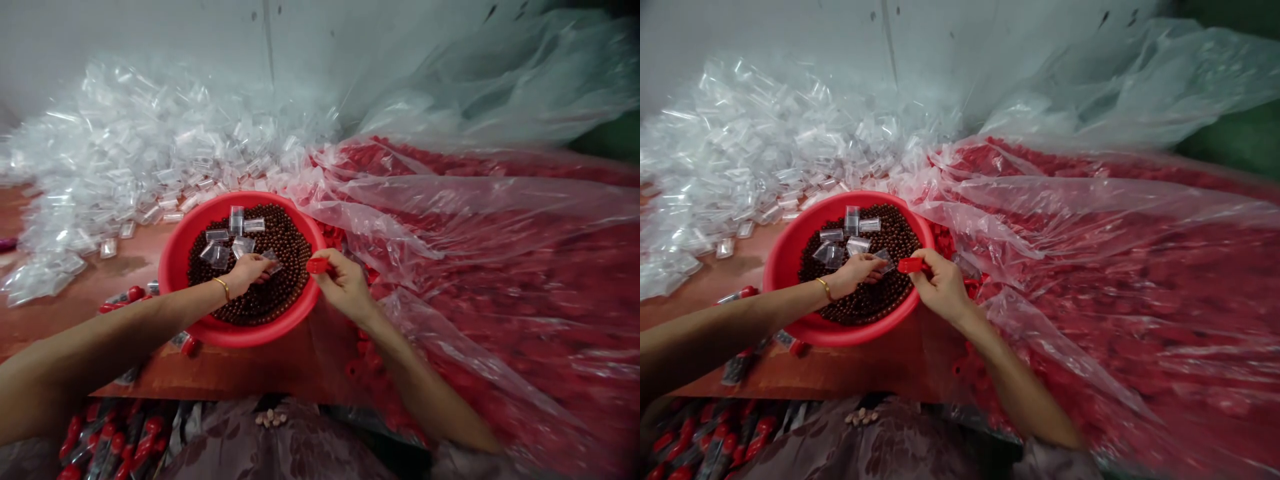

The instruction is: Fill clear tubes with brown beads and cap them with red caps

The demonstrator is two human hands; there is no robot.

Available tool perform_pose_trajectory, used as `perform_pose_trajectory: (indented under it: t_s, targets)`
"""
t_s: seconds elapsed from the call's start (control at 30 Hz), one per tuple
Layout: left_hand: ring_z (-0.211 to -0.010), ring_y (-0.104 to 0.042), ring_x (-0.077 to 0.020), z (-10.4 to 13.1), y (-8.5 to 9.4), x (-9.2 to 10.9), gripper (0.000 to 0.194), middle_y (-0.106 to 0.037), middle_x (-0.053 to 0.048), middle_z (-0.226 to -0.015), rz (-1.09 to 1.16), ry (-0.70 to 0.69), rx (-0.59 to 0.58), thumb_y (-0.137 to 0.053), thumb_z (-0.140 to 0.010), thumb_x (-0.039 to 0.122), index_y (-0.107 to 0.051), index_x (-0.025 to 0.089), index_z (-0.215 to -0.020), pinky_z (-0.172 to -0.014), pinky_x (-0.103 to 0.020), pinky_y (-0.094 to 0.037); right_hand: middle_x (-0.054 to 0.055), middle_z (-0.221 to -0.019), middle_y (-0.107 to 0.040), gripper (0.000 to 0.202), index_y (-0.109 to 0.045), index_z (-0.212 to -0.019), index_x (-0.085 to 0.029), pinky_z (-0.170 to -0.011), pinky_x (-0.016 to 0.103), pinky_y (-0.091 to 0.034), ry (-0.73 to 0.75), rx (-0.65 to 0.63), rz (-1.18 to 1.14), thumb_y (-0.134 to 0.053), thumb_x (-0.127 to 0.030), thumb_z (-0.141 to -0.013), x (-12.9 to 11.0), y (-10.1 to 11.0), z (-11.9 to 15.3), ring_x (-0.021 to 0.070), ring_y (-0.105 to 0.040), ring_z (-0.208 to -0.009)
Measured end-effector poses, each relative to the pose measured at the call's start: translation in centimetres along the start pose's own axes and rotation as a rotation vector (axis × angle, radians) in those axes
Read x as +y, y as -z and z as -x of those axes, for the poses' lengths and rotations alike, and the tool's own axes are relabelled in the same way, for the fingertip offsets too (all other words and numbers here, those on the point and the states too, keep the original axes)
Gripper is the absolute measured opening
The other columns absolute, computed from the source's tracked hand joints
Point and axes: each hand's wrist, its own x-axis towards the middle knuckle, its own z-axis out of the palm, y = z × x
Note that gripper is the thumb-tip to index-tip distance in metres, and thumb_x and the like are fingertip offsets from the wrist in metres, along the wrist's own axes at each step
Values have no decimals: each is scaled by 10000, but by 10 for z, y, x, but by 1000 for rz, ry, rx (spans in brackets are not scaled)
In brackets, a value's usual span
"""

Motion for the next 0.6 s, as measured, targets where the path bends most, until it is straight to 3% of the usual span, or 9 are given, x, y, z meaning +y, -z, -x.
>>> perform_pose_trajectory:
  t_s: [0.17, 0.37, 0.47, 0.6]
  targets:
    - [-435, -510, -77, -3, 8, 2, 131, -612, -1, -582, 13, 74, -122, -595, -794, 183, -549, 115, -692, -477, -220, -438, -3, -704, -602, 130, -580, -864, -206, -550, 231, -386, 34, -54, 52, -488, -297, -851, -5, -23, -8, 115, -512, -575]
    - [-419, -478, -72, -39, -6, 9, 230, -565, 3, -533, 85, 19, -74, -666, -761, 253, -529, 115, -639, -455, -210, -423, -10, -678, -592, 202, -594, -894, -209, -528, 230, -365, 25, -127, 71, -455, -355, -888, -1, -27, -7, 109, -495, -538]
    - [-474, -522, -74, -52, -14, 16, 171, -590, -4, -618, 166, -59, -47, -636, -786, 252, -537, 118, -748, -479, -193, -427, -5, -687, -590, 217, -597, -910, -209, -542, 233, -372, 7, -151, 69, -456, -374, -891, 2, -25, -8, 115, -500, -556]
    - [-526, -531, -49, -52, -16, 18, 146, -596, 7, -743, 272, -171, -6, -592, -811, 219, -522, 139, -910, -524, -165, -431, -1, -720, -589, 212, -599, -934, -214, -567, 236, -389, -16, -151, 44, -478, -380, -882, 5, -25, -8, 121, -500, -591]
